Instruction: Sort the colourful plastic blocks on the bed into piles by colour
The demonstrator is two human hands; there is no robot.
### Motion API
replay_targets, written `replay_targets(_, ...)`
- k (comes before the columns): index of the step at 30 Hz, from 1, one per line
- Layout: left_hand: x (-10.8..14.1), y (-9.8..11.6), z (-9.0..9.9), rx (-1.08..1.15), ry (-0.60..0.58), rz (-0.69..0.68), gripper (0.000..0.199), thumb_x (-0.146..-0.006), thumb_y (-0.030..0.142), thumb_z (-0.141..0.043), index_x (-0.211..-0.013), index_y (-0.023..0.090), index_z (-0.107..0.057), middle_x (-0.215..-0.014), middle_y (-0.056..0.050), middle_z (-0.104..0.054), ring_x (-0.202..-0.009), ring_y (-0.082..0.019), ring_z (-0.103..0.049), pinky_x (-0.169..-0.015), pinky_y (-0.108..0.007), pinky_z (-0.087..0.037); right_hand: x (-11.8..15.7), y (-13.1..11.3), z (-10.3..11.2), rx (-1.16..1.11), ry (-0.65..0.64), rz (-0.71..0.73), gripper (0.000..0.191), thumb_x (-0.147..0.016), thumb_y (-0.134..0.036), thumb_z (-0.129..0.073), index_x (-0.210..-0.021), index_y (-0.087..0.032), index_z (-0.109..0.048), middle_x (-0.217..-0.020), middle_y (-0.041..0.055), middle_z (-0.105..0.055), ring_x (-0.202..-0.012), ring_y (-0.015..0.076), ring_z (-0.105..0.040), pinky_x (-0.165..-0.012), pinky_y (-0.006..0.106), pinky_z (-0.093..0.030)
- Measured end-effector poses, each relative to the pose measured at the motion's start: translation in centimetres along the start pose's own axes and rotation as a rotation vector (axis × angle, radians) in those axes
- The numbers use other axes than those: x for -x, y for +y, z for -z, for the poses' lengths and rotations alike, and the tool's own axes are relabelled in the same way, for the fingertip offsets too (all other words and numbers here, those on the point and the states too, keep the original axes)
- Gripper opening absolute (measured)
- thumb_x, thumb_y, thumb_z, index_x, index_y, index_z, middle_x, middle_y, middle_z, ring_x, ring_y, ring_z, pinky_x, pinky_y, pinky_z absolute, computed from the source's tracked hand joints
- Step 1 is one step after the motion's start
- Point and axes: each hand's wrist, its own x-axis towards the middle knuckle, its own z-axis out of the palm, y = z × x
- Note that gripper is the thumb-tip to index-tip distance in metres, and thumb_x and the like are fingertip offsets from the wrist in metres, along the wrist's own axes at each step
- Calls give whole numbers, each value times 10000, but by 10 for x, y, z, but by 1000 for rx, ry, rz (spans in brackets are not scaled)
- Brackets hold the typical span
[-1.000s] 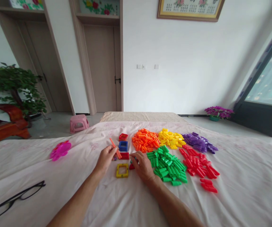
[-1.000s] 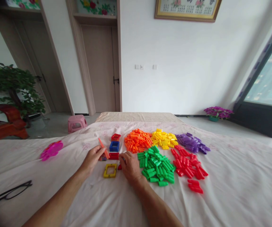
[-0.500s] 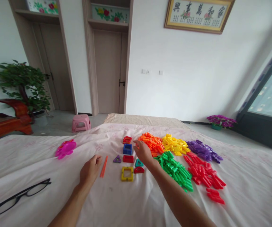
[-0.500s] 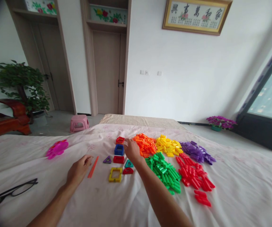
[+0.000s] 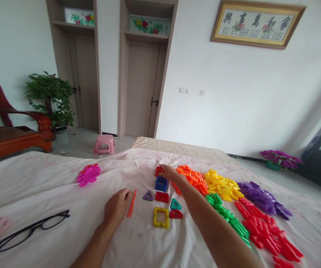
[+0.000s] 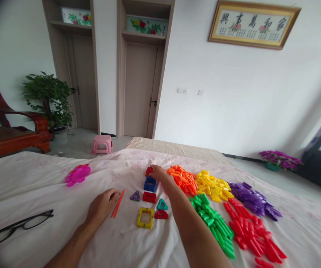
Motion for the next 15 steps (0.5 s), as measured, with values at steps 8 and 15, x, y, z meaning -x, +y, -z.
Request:
replay_targets(8,1,5,2,-26,-9,0,326,-961,390,-399,-885,240,-678,-933,-46,-755,-817,-173,-658,-650,-255,-317,-21,15,-5,-26,-65,60,804,-691,-220,-778,-1448,-202,-507,-1357,112,-626,-1196,270,-612,-965,318,-483)
replay_targets(15,3,9,5,-16,-16,13,327,-959,379,-395,-887,236,-680,-938,-45,-749,-831,-175,-660,-656,-257,-317,-28,14,0,28,-104,29,678,-616,-270,-805,-1276,-221,-656,-1203,104,-699,-1076,314,-650,-915,381,-498)
